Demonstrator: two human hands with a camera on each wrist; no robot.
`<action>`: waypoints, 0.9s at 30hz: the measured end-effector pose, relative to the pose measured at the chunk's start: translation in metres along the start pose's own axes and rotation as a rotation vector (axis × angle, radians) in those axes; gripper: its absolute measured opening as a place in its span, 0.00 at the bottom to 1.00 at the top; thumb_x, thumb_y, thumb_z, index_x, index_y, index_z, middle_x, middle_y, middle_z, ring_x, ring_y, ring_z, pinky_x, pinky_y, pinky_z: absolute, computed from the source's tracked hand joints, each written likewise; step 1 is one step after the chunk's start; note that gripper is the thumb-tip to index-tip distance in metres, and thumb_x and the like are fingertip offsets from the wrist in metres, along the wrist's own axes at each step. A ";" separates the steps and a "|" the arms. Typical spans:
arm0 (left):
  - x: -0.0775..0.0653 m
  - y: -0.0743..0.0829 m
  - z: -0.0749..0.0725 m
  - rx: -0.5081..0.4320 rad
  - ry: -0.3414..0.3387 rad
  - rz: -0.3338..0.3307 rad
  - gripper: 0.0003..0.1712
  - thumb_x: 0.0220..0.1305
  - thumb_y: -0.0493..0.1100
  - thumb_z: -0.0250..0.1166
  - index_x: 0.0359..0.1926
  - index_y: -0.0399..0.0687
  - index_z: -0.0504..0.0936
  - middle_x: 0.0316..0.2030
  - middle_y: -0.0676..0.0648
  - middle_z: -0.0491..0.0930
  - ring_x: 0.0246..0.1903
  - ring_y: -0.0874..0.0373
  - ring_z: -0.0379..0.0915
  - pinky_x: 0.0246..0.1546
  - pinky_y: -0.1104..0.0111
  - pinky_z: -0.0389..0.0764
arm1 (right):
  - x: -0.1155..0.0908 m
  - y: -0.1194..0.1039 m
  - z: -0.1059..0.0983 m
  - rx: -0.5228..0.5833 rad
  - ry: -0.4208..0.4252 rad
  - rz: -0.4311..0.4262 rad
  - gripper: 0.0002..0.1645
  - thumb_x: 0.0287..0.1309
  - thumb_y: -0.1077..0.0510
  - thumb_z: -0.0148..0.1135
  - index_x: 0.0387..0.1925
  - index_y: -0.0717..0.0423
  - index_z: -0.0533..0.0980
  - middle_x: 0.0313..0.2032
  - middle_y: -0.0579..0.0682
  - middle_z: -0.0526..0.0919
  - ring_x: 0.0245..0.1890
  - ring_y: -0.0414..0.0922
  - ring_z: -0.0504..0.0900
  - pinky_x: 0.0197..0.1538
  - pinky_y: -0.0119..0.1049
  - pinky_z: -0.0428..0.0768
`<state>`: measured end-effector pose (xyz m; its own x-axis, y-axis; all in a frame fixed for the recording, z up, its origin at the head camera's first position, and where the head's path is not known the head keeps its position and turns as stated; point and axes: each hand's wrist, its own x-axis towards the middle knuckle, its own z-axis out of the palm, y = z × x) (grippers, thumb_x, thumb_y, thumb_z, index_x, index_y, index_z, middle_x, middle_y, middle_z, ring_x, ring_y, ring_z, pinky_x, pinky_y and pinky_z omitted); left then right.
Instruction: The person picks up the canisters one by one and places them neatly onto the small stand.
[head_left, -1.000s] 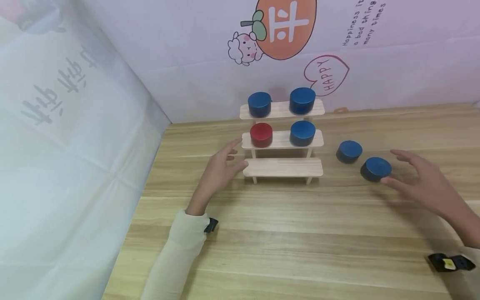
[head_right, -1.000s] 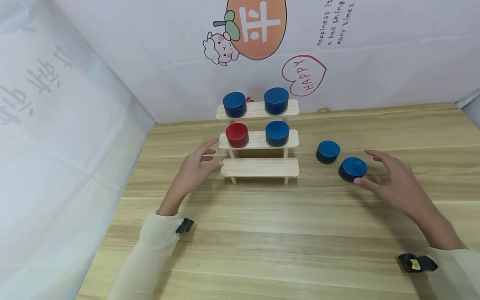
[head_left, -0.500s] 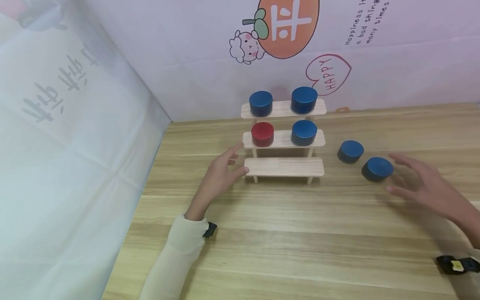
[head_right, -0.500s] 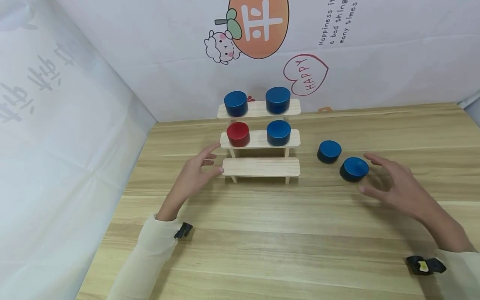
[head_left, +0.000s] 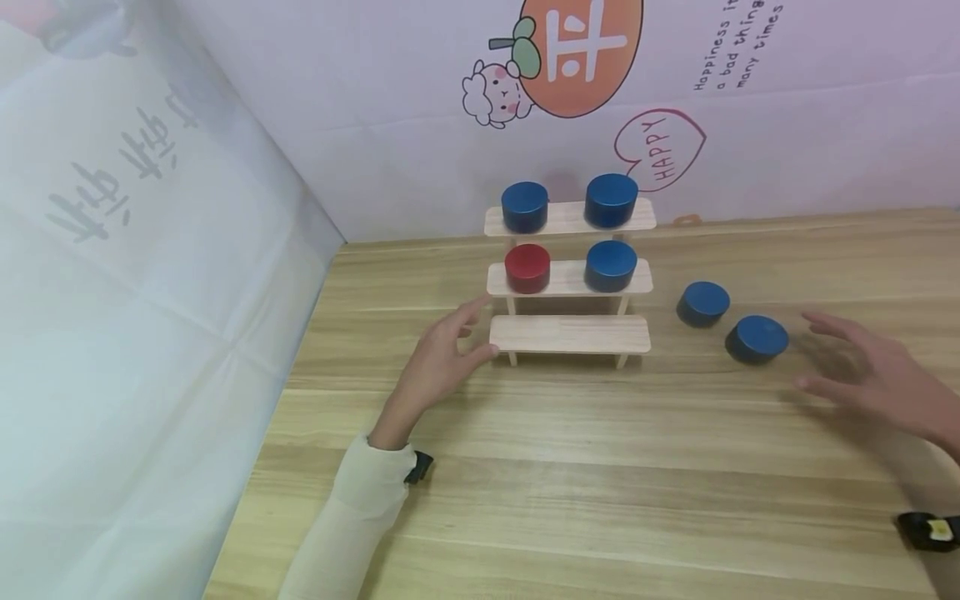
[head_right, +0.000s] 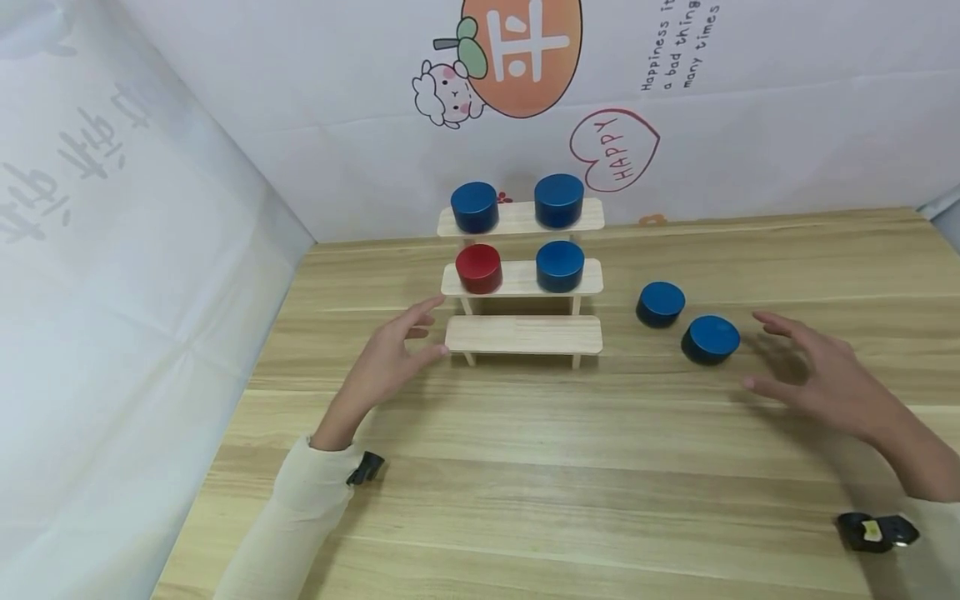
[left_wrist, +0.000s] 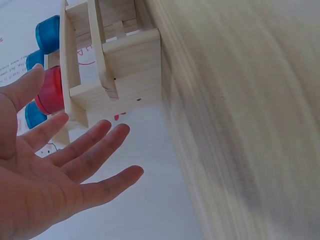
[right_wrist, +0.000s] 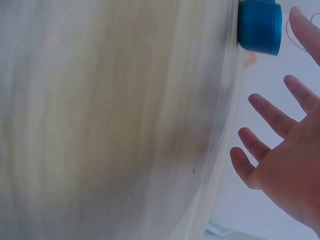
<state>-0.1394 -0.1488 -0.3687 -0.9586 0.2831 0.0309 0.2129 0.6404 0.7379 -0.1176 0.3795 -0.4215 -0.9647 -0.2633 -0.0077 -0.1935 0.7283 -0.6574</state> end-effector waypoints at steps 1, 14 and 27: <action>0.000 -0.001 0.000 -0.005 -0.002 -0.001 0.39 0.65 0.45 0.70 0.74 0.57 0.65 0.64 0.40 0.73 0.57 0.42 0.75 0.52 0.49 0.78 | 0.000 0.002 -0.001 0.001 0.000 0.007 0.58 0.58 0.58 0.72 0.79 0.56 0.46 0.70 0.78 0.52 0.68 0.80 0.43 0.60 0.79 0.36; 0.003 -0.008 0.004 0.005 -0.067 -0.041 0.37 0.67 0.45 0.69 0.74 0.49 0.66 0.63 0.37 0.74 0.58 0.42 0.74 0.53 0.51 0.77 | 0.008 0.014 -0.005 0.069 -0.039 0.057 0.58 0.61 0.60 0.70 0.80 0.55 0.42 0.70 0.79 0.51 0.69 0.79 0.41 0.59 0.79 0.34; 0.010 -0.013 0.008 0.052 -0.097 -0.090 0.38 0.67 0.46 0.69 0.74 0.52 0.66 0.62 0.41 0.74 0.58 0.45 0.73 0.53 0.51 0.77 | 0.027 0.000 -0.002 0.052 -0.091 0.034 0.53 0.63 0.59 0.69 0.78 0.58 0.46 0.63 0.76 0.64 0.66 0.79 0.49 0.60 0.80 0.42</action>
<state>-0.1502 -0.1485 -0.3833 -0.9519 0.2891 -0.1012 0.1388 0.7015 0.6990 -0.1440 0.3737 -0.4207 -0.9500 -0.2966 -0.0974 -0.1488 0.7044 -0.6940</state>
